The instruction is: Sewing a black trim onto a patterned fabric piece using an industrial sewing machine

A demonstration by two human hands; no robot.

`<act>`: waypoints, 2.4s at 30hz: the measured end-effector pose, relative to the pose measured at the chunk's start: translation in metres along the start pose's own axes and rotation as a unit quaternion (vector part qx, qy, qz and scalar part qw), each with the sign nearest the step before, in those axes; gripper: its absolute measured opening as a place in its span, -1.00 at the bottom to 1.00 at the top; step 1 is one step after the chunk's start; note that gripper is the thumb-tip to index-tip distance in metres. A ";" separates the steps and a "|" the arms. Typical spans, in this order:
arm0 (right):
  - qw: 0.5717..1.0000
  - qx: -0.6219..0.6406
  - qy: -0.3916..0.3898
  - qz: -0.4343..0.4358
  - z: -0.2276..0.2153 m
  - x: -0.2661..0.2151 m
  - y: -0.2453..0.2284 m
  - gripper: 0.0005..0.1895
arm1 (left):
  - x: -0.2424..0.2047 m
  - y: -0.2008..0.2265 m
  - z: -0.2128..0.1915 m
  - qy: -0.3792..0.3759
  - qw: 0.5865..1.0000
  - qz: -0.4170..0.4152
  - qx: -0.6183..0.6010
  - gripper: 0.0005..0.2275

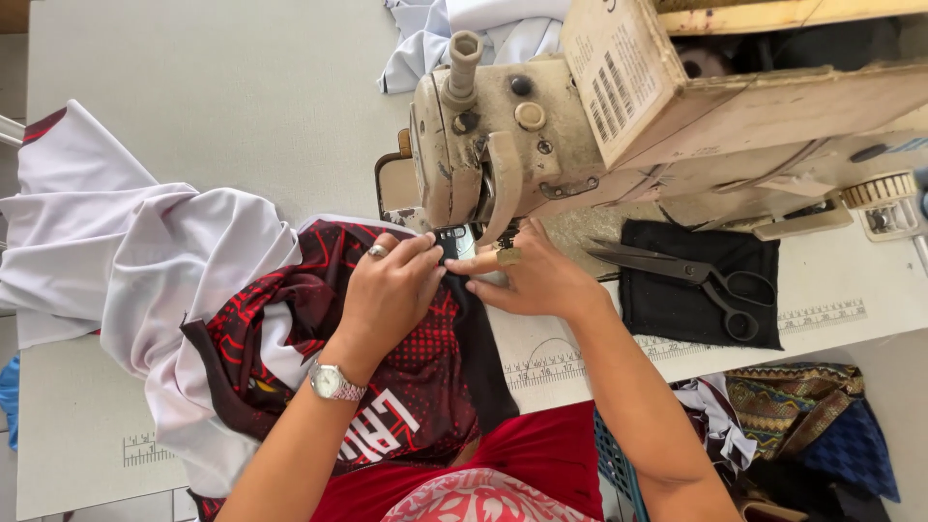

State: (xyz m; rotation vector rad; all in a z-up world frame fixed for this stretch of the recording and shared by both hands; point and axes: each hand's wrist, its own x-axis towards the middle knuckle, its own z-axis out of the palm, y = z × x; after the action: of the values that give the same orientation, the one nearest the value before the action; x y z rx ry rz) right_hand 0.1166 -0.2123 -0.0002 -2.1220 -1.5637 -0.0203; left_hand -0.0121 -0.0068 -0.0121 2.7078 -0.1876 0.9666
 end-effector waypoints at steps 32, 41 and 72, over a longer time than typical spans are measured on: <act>0.999 0.029 -0.013 0.017 -0.020 0.010 -0.029 -0.68 | -0.006 -0.024 0.022 -0.034 0.997 -0.053 -0.033 -0.67; 0.986 0.066 0.003 0.153 -0.032 -0.013 -0.043 -0.69 | 0.018 -0.033 -0.009 0.022 0.954 -0.205 -0.218 -0.44; 0.959 0.266 -0.086 -0.050 -0.080 -0.100 -0.204 -0.74 | -0.011 0.043 -0.059 0.042 0.974 0.198 -0.098 -0.88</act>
State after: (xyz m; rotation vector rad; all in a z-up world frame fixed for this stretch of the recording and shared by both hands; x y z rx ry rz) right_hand -0.0786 -0.2896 0.1180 -1.6520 -1.5537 0.5079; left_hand -0.0652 -0.0307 0.0329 2.4896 -0.7871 1.0965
